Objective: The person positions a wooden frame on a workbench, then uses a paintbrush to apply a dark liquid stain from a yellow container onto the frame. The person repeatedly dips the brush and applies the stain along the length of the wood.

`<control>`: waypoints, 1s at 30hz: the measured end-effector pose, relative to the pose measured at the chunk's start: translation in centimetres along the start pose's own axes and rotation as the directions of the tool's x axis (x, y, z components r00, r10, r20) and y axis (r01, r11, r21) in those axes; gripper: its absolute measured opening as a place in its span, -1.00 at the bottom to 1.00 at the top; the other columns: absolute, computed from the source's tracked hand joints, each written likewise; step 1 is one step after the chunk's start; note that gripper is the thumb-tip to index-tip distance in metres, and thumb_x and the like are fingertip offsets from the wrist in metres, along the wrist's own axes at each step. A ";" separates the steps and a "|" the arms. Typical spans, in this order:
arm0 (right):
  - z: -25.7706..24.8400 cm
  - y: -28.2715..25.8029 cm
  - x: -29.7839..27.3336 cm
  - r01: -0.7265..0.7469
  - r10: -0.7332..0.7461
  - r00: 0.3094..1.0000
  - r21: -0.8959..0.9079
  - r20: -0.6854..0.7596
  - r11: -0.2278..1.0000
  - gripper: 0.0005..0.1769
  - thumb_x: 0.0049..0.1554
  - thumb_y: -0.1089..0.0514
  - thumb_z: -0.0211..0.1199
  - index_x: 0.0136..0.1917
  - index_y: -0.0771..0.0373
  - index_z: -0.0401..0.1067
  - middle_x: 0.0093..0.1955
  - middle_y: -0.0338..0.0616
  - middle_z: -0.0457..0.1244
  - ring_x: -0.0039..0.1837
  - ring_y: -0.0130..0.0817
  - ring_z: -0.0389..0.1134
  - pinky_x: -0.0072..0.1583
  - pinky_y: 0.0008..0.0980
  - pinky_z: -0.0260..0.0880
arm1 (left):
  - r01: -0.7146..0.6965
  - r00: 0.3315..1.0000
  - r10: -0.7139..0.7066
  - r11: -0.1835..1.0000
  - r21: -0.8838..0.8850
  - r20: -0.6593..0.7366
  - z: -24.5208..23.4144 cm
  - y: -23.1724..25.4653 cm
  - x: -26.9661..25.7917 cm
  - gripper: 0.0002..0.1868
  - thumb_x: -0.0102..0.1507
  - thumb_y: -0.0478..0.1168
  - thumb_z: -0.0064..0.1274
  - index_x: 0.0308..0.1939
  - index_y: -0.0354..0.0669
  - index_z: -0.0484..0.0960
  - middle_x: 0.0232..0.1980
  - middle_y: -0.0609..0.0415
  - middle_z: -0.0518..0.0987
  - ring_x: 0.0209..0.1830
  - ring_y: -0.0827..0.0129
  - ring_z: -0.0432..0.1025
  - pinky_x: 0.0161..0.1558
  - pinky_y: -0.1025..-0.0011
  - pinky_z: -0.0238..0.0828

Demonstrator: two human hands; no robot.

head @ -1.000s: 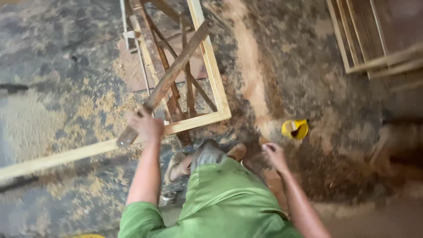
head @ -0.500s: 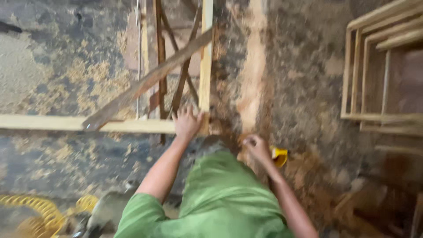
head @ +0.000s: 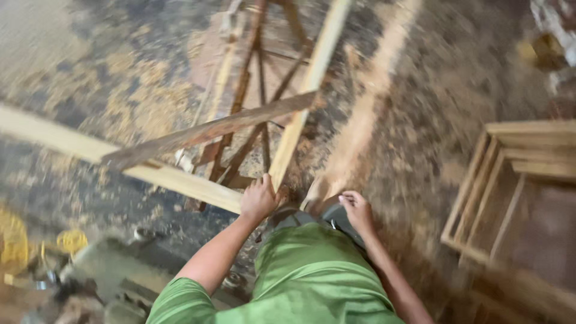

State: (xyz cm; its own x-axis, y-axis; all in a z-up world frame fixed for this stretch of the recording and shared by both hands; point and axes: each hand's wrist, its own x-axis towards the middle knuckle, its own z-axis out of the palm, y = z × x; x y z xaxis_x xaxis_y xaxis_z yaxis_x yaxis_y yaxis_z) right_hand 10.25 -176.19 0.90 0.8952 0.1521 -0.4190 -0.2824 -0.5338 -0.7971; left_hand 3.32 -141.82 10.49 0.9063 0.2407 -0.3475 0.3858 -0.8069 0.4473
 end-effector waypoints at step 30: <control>9.5 -26.9 25.9 0.972 -0.762 0.198 -0.021 0.617 0.236 -0.49 0.04 0.03 0.41 0.20 0.29 0.46 0.23 0.07 0.30 0.26 0.12 0.32 0.28 0.04 0.25 | 0.548 0.724 -0.680 0.466 -0.694 0.116 13.9 11.0 -7.9 -0.74 0.09 -0.23 0.19 -0.13 -0.09 0.72 -0.25 -0.10 0.67 -0.29 0.19 0.52 -0.20 0.17 0.46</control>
State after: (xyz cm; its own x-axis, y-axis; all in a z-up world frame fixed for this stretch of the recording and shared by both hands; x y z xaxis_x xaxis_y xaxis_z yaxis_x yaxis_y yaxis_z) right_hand 37.74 -149.99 7.38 0.1794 0.9499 0.2560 0.8102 0.0049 -0.5861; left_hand -2.03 -160.09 6.67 0.3740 0.6605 -0.6511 0.7966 0.1307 0.5902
